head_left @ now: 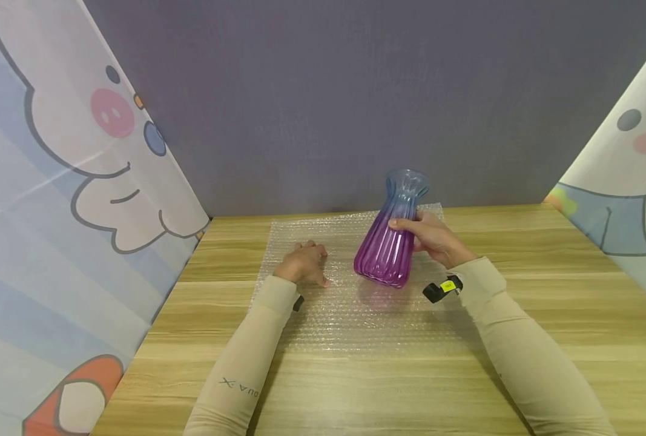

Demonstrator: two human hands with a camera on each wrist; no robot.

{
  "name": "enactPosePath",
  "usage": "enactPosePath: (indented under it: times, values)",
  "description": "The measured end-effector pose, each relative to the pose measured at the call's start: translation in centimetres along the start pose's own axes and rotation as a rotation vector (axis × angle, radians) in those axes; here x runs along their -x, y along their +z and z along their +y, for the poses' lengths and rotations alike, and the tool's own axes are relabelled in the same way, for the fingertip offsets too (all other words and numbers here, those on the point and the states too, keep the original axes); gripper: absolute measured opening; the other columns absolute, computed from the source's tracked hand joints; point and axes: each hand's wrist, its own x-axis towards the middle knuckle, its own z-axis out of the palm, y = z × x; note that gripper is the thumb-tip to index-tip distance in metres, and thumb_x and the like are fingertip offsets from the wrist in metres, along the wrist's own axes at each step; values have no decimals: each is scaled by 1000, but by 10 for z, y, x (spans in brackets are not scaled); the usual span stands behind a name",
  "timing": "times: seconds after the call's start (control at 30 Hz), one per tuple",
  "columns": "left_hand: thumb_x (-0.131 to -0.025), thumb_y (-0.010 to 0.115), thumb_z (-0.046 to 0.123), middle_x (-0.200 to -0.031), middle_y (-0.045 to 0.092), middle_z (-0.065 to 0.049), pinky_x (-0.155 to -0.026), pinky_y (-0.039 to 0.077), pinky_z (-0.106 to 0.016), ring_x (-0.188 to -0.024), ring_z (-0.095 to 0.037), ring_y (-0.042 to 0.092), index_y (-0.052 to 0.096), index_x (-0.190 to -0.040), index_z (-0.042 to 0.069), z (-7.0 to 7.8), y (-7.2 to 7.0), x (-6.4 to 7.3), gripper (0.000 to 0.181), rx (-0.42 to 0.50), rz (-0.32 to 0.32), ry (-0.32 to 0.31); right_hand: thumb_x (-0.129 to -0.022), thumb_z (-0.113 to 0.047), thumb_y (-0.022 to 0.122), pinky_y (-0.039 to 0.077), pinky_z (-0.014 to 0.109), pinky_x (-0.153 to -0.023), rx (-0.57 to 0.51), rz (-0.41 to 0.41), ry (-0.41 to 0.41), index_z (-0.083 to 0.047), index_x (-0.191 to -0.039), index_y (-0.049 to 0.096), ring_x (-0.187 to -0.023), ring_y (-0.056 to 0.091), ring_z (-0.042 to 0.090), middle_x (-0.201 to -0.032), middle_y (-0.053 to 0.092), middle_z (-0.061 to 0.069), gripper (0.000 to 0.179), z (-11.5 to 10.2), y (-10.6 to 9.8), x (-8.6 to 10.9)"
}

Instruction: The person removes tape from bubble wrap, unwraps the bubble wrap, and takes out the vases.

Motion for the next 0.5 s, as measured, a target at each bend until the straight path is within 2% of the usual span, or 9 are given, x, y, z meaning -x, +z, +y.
enactPosePath:
  times: [0.27,0.5]
  values:
    - [-74,92,34,-153,48,-9,-116,36,-64,-151,-47,29,57,-142,18,1,1,0,78,-15,-10,2,-97,-22,66,59,35,-90,-5,20,-23,6,-151,30,-101,64,8,-128,55,7,71,-2,-4,4]
    - [-75,91,33,-160,43,-9,-119,28,-67,-154,-49,22,56,-143,18,1,-1,1,78,8,-12,-5,-97,-22,66,58,36,-91,13,24,-57,5,-153,29,-104,63,8,-133,53,10,73,-6,-8,5]
